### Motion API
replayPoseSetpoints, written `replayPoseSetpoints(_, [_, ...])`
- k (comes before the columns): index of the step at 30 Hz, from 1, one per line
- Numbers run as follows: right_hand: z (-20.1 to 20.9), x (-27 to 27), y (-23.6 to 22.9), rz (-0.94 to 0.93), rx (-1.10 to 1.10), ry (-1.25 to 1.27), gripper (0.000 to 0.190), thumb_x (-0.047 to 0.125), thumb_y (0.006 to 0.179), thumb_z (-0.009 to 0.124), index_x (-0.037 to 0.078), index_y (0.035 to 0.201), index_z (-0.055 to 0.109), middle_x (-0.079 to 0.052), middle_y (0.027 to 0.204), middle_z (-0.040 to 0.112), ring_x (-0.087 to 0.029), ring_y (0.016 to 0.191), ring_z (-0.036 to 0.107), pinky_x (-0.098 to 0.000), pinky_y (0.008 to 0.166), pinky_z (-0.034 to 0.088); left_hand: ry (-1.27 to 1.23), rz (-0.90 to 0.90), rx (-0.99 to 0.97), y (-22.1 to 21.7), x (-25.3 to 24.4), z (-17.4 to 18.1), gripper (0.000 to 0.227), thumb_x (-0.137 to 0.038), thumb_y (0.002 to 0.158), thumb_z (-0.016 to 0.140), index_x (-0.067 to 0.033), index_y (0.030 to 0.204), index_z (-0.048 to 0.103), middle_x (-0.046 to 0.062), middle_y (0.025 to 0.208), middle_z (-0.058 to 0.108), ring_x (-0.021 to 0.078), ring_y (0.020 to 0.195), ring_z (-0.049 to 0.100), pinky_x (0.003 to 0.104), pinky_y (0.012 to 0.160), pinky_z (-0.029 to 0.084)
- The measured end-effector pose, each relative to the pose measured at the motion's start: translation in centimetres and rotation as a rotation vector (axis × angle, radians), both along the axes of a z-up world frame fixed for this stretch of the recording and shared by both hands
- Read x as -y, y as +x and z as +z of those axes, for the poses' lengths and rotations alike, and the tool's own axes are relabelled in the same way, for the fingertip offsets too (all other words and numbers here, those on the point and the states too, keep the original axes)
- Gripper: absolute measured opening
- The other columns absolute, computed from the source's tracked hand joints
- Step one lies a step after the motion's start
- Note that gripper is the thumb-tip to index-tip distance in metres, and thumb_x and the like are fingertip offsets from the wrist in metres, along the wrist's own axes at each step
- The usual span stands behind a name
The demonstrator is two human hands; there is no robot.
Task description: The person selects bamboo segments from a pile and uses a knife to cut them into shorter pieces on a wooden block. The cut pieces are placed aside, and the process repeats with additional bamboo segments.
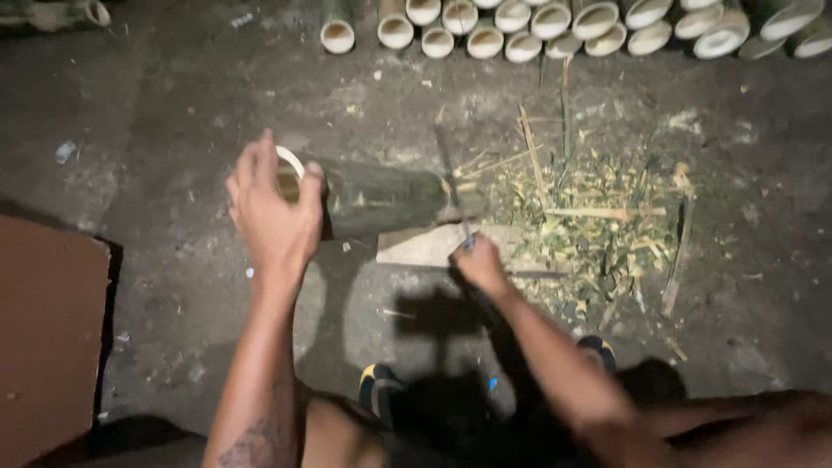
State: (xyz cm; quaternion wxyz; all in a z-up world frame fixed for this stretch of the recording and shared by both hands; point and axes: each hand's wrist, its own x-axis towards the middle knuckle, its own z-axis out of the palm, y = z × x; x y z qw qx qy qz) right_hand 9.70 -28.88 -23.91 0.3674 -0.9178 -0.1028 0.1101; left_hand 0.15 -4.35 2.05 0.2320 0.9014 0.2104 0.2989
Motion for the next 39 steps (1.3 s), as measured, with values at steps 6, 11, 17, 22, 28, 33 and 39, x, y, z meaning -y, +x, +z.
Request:
replayPoseSetpoints(6, [0.9,1.6,0.2,0.116,-0.087,0.1,0.034,0.02,0.082,0.067,-0.002,0.107,0.063,-0.024,0.087,0.074,-0.041,0.083,0.075,-0.0476,0.074,0.058,0.001,0.025,-0.038,1.0,-0.6,0.0,0.07,-0.037,0.091,0.071,-0.0054,0.15,0.052,0.017,0.147,0.053,0.0387,0.134,0.046,0.055,0.105,0.038])
replayPoseSetpoints(11, [1.2,0.6,-0.8,0.069,0.083,0.177,0.032,0.022,0.081,0.071,-0.002,0.102,0.067,-0.027,0.086,0.071,-0.044,0.083,0.071,-0.0495,0.072,0.056,-0.013,-0.005,0.011,0.9,-2.2,-0.9,0.068,-0.04,0.092,0.069,-0.0085,0.15,0.055,0.015,0.148,0.055,0.0373,0.134,0.049,0.05,0.111,0.043])
replayPoseSetpoints(17, [4.7,1.0,2.6,0.145,-0.034,-0.161,0.027,0.026,0.081,0.073,0.001,0.091,0.071,-0.029,0.088,0.07,-0.046,0.085,0.07,-0.0501,0.077,0.056,-0.058,0.123,-0.022,1.1,-2.0,-0.7,0.07,-0.042,0.092,0.068,-0.0077,0.151,0.052,0.017,0.152,0.049,0.0392,0.138,0.044,0.056,0.11,0.036])
replayPoseSetpoints(22, [4.3,-1.4,-4.7,0.215,0.043,0.086,0.03,0.024,0.082,0.067,0.0,0.1,0.063,-0.029,0.085,0.072,-0.048,0.086,0.067,-0.0556,0.074,0.052,-0.136,0.241,-0.114,0.8,-1.3,-0.9,0.072,-0.043,0.089,0.067,-0.0096,0.15,0.05,0.015,0.152,0.048,0.0386,0.138,0.042,0.061,0.108,0.033])
replayPoseSetpoints(28, [-1.1,0.4,2.5,0.067,-0.177,-0.258,0.044,0.036,0.083,0.074,-0.007,0.092,0.071,-0.032,0.092,0.071,-0.045,0.091,0.071,-0.0515,0.079,0.057,-0.175,0.251,-0.099,-0.6,-0.4,0.0,0.071,-0.047,0.092,0.064,-0.0101,0.152,0.048,0.016,0.154,0.046,0.0408,0.138,0.041,0.064,0.108,0.034])
replayPoseSetpoints(33, [-2.1,2.3,-1.2,0.015,0.026,-0.059,0.037,0.031,0.083,0.074,-0.002,0.099,0.066,-0.027,0.084,0.07,-0.046,0.083,0.069,-0.0525,0.072,0.055,-0.116,0.24,-0.147,1.0,0.3,0.6,0.076,-0.048,0.095,0.061,-0.0038,0.154,0.041,0.021,0.155,0.042,0.0444,0.139,0.038,0.068,0.106,0.032])
replayPoseSetpoints(39, [1.6,-1.1,-2.8,0.092,0.045,0.185,0.029,0.025,0.085,0.07,0.001,0.099,0.064,-0.023,0.081,0.072,-0.04,0.079,0.073,-0.0485,0.071,0.056,-0.113,0.24,-0.18,1.9,1.1,1.0,0.077,-0.047,0.093,0.062,-0.0039,0.153,0.041,0.02,0.154,0.043,0.044,0.138,0.038,0.07,0.104,0.03])
